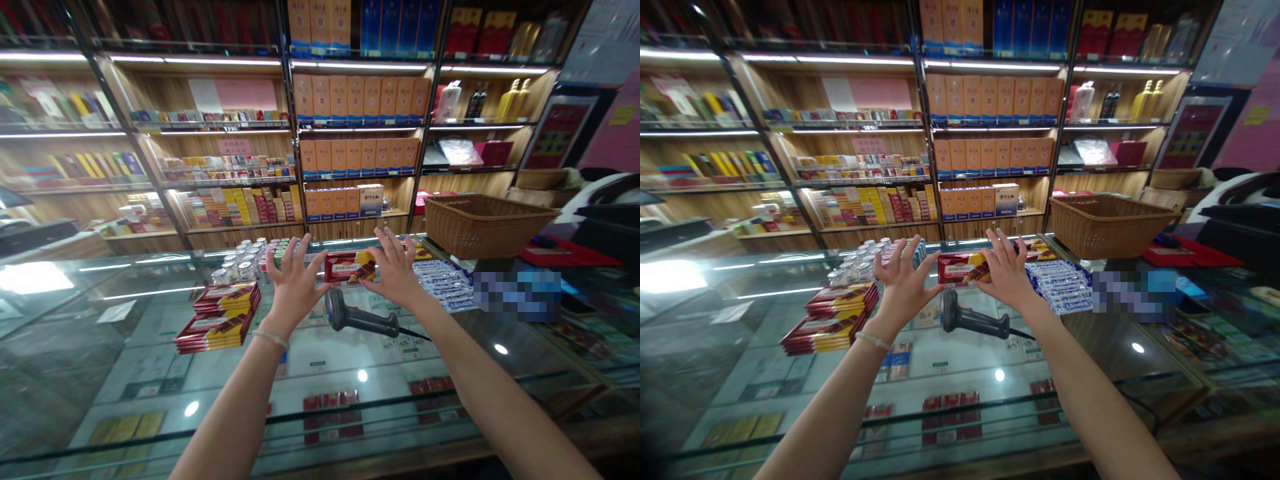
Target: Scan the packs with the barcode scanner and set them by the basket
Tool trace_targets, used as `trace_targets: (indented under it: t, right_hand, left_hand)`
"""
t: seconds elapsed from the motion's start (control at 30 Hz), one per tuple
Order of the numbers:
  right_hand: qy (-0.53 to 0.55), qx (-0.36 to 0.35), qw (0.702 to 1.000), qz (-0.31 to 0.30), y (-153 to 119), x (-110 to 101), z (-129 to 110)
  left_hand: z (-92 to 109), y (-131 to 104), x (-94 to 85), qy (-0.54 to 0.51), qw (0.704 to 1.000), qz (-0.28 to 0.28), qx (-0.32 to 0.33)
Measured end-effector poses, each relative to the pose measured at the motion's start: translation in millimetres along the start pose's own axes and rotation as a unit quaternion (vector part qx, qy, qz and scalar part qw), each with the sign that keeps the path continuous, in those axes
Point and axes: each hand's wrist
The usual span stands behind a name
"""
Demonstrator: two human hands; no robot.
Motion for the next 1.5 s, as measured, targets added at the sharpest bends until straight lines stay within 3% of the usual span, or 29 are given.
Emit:
trace_targets:
  t: [0.33, 0.53, 0.9, 1.23, 1.5]
  right_hand:
    - [-0.023, 0.0, 0.999, 0.031, 1, 2, 2]
    - [-0.031, 0.067, 0.994, 0.075, 2, 5, 4]
    - [-0.028, 0.094, 0.994, 0.052, 3, 10, 1]
    - [-0.014, 0.124, 0.992, 0.03, 27, -5, 6]
    - [-0.045, 0.106, 0.992, 0.046, 37, -22, 54]
  left_hand:
    - [-1, 0, 1.3, 0.016, 1.0, 0.003, 0.017]
    - [-1, 0, 1.4, 0.008, 1.0, 0.013, 0.007]
    - [5, 8, 1.4, 0.02, 1.0, -0.006, -0.018]
    - [5, 43, -0.4, 0.031, 0.999, 0.015, -0.005]
    - [28, 83, 17.3, 0.018, 1.0, 0.005, 0.025]
Point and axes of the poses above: each hand's wrist, its own y-axis towards the middle knuckle, its own x-axis out of the palm, z = x × y, and after that the axes turned 10 degrees about x, right-handed
